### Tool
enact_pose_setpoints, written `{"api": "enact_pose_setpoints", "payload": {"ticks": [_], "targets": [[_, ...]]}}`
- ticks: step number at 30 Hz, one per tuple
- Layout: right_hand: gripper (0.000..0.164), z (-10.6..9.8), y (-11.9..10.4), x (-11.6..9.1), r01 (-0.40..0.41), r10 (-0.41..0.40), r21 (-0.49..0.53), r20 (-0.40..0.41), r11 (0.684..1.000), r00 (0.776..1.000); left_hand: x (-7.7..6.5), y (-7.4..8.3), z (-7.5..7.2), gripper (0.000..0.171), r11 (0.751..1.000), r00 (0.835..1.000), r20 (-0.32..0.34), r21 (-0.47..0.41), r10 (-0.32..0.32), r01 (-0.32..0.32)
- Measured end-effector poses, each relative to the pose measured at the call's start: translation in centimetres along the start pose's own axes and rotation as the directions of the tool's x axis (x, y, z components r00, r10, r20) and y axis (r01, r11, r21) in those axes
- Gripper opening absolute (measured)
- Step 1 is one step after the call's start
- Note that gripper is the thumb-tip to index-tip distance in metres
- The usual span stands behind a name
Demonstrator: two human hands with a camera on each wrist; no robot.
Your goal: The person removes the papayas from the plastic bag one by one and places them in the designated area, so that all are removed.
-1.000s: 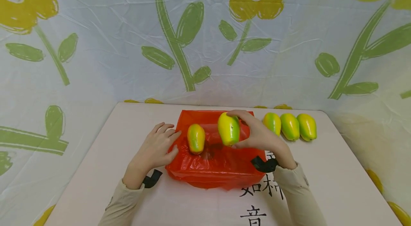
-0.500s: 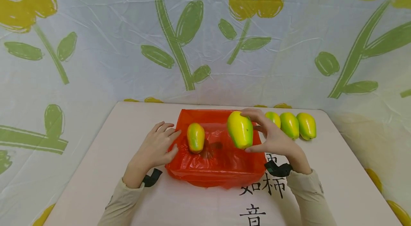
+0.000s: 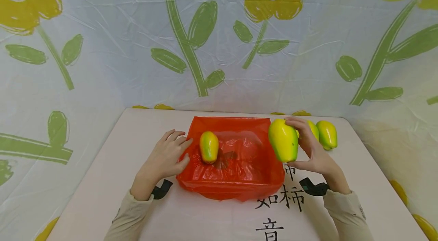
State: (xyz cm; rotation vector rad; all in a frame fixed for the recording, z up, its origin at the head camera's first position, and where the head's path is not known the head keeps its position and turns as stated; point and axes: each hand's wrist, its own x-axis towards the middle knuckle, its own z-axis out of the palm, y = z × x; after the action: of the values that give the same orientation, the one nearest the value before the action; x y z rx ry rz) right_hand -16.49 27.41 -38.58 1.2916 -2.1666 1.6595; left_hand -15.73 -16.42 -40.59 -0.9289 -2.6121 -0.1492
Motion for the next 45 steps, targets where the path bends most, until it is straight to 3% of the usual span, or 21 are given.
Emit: {"api": "enact_pose_setpoints", "payload": {"ticks": [15,20,26,38,45], "targets": [[0.101,-1.8,2.6,-5.0,-0.014,0.021,0.065,-0.116,0.998,0.993,0.1,0.1,-0.2,0.044,1.000,1.000,0.006,-0.006,0.000,0.000],[0.102,-1.5,3.9,-7.0,-0.130,0.142,0.095,-0.120,0.987,0.983,0.1,0.1,-0.1,0.044,1.000,1.000,0.005,-0.008,0.002,-0.001],[0.108,-1.4,5.3,-8.9,-0.295,0.307,0.117,-0.108,0.948,0.946,0.1,0.1,-0.1,0.044,1.000,1.000,0.003,-0.005,-0.003,0.003],[0.107,-0.8,6.0,-10.9,-0.379,0.378,0.013,-0.095,0.925,0.921,0.0,0.1,-0.1,0.044,1.000,1.000,0.011,-0.005,-0.010,0.010],[0.109,-1.0,6.7,-11.4,-0.380,0.383,0.049,-0.084,0.924,0.920,-0.1,0.1,-0.1,0.044,1.000,1.000,0.011,-0.011,-0.014,0.014]]}}
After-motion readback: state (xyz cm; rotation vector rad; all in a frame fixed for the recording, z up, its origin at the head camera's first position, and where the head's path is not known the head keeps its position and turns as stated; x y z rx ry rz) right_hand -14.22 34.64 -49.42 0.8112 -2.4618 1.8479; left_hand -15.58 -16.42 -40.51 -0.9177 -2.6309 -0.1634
